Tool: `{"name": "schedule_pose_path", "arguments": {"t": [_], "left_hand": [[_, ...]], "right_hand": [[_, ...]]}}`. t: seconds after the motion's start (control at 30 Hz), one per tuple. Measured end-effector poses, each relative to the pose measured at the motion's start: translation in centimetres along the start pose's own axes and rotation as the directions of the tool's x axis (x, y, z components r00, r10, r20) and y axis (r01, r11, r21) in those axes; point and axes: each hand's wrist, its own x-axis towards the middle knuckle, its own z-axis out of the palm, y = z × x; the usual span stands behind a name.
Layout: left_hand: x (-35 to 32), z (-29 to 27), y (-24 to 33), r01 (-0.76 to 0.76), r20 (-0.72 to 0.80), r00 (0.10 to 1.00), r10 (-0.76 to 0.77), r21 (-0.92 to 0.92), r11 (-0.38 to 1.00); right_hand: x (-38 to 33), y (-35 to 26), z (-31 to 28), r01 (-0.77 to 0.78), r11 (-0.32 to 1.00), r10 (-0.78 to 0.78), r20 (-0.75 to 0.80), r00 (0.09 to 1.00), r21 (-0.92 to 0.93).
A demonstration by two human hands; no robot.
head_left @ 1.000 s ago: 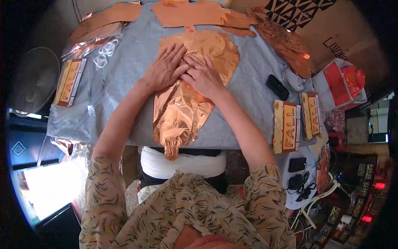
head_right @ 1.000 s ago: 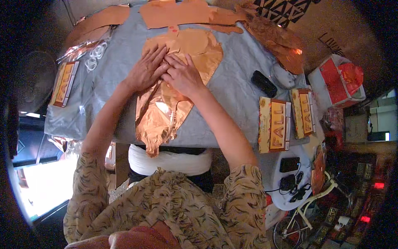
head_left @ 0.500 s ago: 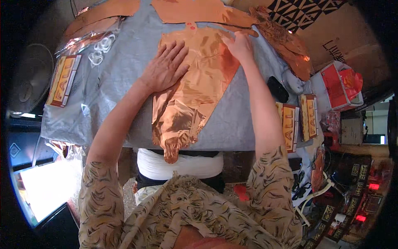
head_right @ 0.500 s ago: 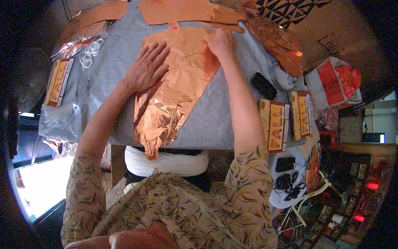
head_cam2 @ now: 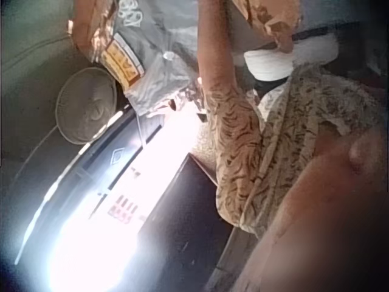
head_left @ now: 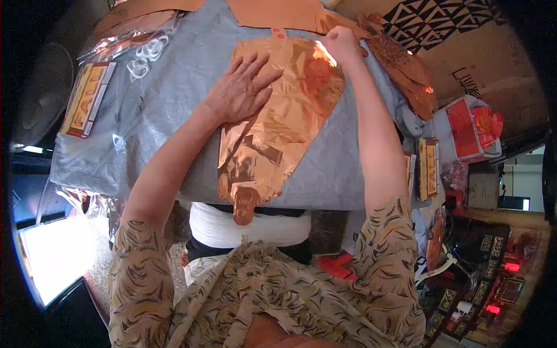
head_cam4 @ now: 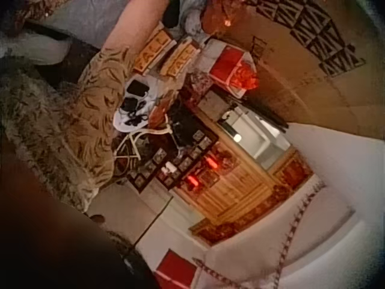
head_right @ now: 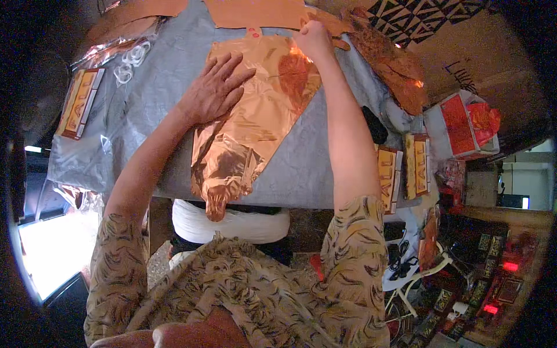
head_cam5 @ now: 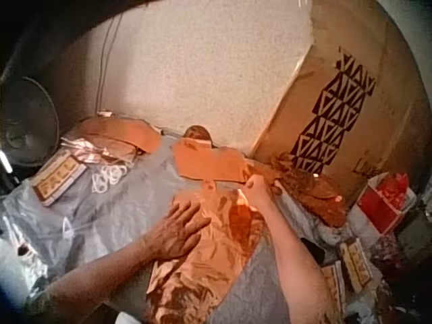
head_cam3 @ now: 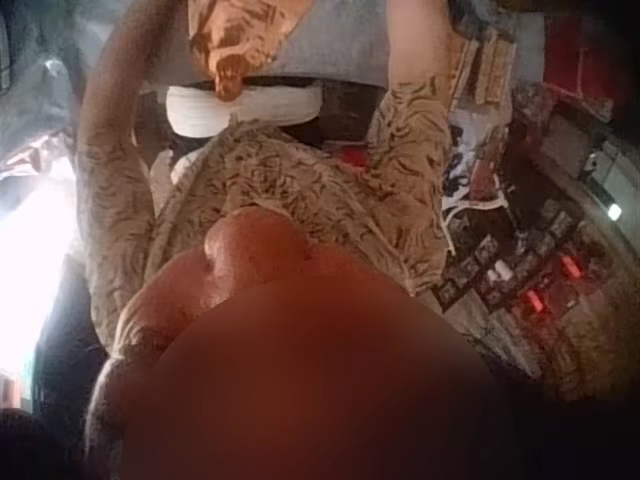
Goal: Folding a metallic letter 'A' balloon into a small square for storage or packaging.
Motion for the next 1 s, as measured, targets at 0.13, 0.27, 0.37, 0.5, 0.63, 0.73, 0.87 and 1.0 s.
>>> {"name": "schedule_pose_path", "arguments": {"t": [0.13,0.27,0.37,0.5,0.63,0.73,0.87,1.0], "left_hand": [[-0.3,0.5,0.0,-0.002,-0.052,0.999,0.003,0.004,1.000],[0.6,0.3,0.9,0.014,-0.018,1.000,-0.015,-0.045,0.999],[2.9,1.0,2.8,-0.066,-0.070,0.996,0.058,-0.113,0.991],[-0.2,1.3,0.1,-0.022,-0.121,0.993,0.017,-0.034,0.999],[0.3,1.0,0.4,-0.016,-0.114,0.993,0.013,-0.028,0.999],[0.2,1.2,0.1,-0.019,-0.123,0.992,0.016,-0.021,1.000],[1.1,1.1,1.1,-0.065,-0.150,0.987,0.061,-0.023,0.998],[0.8,0.9,0.7,-0.031,-0.002,1.000,0.031,-0.040,0.999]], "right_hand": [[0.8,2.3,2.7,0.185,0.978,-0.196,-0.127,0.972,-0.091],[2.0,9.0,3.5,0.142,0.978,-0.153,-0.057,0.987,-0.154],[2.6,15.3,0.2,0.051,0.811,-0.167,-0.148,0.975,-0.583],[0.6,5.4,0.6,0.097,0.995,-0.095,-0.077,0.992,0.033],[-0.6,-0.7,-2.7,0.186,0.982,-0.183,-0.070,0.981,0.042],[-1.5,-7.5,-2.9,0.165,0.955,-0.169,-0.005,0.986,0.247],[-1.3,-11.8,0.2,0.119,0.985,-0.121,0.015,0.993,0.122],[-3.5,-13.9,4.3,0.304,0.952,-0.305,-0.006,0.952,-0.038]]}}
